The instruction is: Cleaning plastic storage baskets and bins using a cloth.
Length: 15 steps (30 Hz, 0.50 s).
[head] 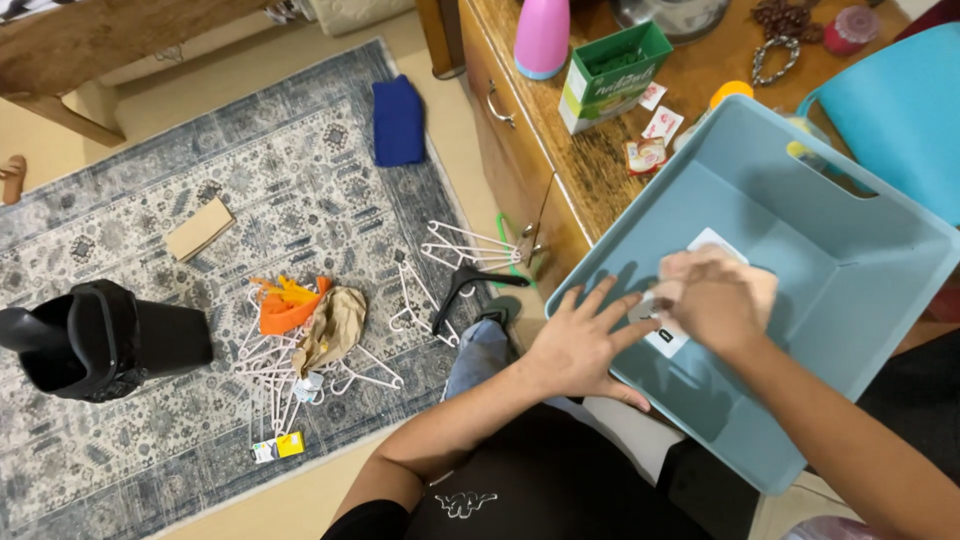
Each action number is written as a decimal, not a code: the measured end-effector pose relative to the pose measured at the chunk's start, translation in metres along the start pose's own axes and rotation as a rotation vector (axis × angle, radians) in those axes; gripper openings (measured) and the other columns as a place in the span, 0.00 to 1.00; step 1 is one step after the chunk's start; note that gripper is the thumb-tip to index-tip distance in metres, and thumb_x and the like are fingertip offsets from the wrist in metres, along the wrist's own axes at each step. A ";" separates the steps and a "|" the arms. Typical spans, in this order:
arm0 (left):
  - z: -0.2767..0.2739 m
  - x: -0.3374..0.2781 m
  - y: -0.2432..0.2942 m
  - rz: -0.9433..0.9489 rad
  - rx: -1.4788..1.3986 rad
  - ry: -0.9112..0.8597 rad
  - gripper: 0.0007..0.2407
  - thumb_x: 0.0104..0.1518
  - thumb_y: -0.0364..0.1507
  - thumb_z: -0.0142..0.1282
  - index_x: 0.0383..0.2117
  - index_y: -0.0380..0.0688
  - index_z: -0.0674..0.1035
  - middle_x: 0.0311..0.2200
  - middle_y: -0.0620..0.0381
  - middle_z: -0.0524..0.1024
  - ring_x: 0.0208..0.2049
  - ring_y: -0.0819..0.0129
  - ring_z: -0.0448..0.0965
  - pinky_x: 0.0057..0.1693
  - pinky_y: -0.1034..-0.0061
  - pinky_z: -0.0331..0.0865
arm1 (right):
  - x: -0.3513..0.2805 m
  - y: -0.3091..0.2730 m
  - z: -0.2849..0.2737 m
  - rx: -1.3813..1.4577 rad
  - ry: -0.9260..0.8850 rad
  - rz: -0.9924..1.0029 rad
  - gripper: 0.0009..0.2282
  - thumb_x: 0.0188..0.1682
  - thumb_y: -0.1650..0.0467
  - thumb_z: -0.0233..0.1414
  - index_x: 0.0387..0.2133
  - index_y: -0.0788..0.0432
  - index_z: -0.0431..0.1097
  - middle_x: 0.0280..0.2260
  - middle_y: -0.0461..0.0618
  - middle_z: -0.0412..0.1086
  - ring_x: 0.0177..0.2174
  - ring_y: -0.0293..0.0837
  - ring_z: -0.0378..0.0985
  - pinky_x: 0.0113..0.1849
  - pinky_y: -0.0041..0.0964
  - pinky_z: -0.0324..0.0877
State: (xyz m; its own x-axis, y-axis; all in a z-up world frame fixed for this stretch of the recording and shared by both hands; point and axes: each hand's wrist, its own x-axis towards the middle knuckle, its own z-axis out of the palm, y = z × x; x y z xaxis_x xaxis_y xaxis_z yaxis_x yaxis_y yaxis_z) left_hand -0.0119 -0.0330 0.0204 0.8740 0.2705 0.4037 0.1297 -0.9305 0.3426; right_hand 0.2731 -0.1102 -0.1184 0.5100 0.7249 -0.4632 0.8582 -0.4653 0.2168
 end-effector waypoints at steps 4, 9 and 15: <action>-0.011 0.007 0.001 -0.016 0.004 -0.013 0.39 0.35 0.67 0.48 0.50 0.57 0.80 0.51 0.51 0.77 0.58 0.41 0.74 0.54 0.46 0.68 | -0.046 -0.023 -0.012 0.214 0.313 -0.851 0.11 0.35 0.69 0.56 0.31 0.51 0.81 0.47 0.45 0.76 0.48 0.48 0.75 0.45 0.43 0.72; 0.001 0.002 0.000 -0.063 -0.024 -0.067 0.37 0.35 0.67 0.46 0.44 0.56 0.83 0.36 0.55 0.84 0.42 0.51 0.84 0.42 0.59 0.72 | -0.114 -0.055 -0.087 0.263 -0.036 -0.670 0.10 0.40 0.63 0.57 0.32 0.51 0.78 0.37 0.51 0.79 0.41 0.59 0.82 0.42 0.54 0.76; 0.011 -0.009 -0.001 -0.127 0.035 -0.261 0.36 0.36 0.68 0.43 0.36 0.55 0.85 0.19 0.54 0.82 0.26 0.55 0.85 0.34 0.63 0.70 | -0.093 0.009 -0.014 0.106 -0.360 -0.674 0.14 0.37 0.59 0.55 0.34 0.49 0.76 0.33 0.48 0.79 0.40 0.53 0.82 0.45 0.48 0.76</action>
State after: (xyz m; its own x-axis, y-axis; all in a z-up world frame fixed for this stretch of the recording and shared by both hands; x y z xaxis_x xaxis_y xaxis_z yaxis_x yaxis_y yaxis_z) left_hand -0.0146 -0.0370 0.0068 0.9400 0.3170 0.1262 0.2580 -0.9025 0.3449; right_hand 0.2338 -0.1744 -0.0613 -0.1870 0.6676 -0.7207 0.9572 -0.0413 -0.2866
